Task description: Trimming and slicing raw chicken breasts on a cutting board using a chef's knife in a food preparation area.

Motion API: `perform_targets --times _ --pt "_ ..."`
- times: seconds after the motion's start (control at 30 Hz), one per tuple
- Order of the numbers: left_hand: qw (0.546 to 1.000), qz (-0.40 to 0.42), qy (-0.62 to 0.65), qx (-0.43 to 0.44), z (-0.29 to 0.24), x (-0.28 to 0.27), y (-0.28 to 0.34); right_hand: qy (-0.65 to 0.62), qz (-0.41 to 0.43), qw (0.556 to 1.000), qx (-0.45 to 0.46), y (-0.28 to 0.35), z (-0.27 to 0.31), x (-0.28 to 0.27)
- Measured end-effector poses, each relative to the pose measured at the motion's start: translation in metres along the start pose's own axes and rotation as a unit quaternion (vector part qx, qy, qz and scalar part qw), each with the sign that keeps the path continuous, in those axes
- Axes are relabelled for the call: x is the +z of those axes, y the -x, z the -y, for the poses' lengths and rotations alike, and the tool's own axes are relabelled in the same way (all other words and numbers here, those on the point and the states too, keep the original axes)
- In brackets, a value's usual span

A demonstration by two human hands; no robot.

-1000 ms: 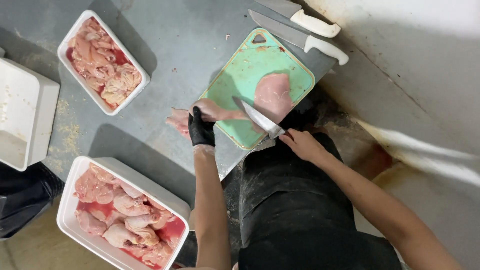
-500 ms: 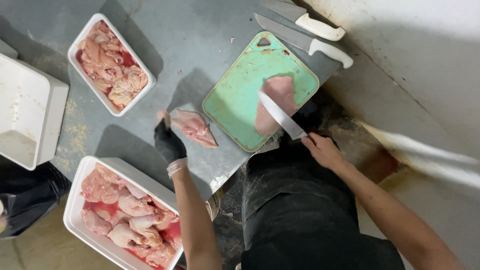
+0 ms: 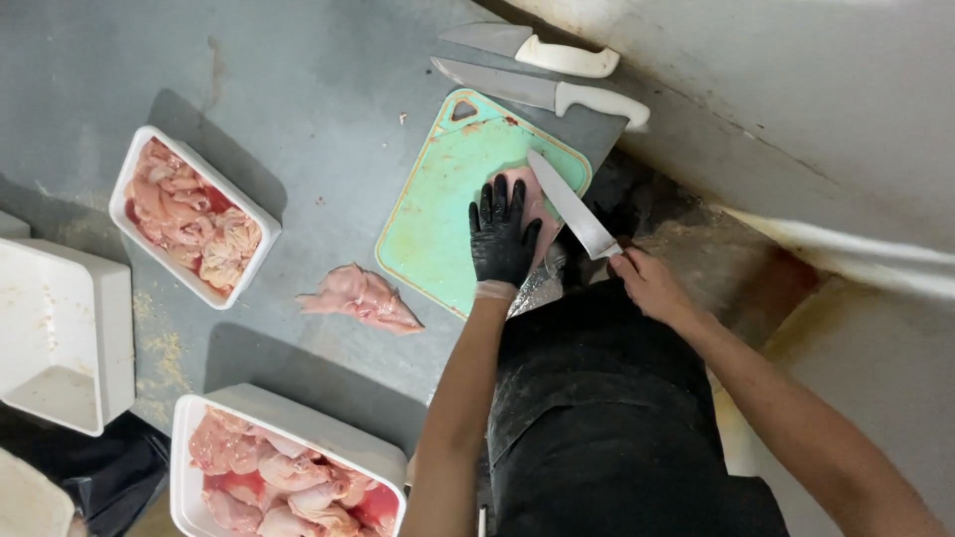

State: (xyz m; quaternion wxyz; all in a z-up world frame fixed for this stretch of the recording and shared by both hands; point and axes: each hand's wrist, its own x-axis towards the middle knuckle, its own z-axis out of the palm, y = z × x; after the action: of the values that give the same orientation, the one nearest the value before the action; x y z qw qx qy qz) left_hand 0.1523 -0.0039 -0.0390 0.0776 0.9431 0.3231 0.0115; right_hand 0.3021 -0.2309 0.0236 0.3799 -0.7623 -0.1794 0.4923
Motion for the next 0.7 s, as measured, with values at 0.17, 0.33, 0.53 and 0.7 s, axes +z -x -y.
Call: perform_targets --times 0.17,0.33,0.53,0.7 --pt "0.999 0.011 -0.015 0.042 0.002 0.002 -0.010 -0.029 0.022 0.999 0.011 0.000 0.011 -0.009" --pt "0.996 -0.029 -0.021 0.083 0.008 0.015 -0.011 -0.029 0.031 0.999 -0.006 -0.014 -0.008 -0.010" --pt "0.995 -0.016 -0.014 0.102 0.005 -0.001 -0.015 -0.029 0.040 0.999 -0.009 -0.021 -0.006 -0.012" --pt "0.993 -0.037 0.016 0.110 0.007 -0.001 -0.019 -0.029 0.063 0.998 0.004 -0.024 -0.002 -0.012"
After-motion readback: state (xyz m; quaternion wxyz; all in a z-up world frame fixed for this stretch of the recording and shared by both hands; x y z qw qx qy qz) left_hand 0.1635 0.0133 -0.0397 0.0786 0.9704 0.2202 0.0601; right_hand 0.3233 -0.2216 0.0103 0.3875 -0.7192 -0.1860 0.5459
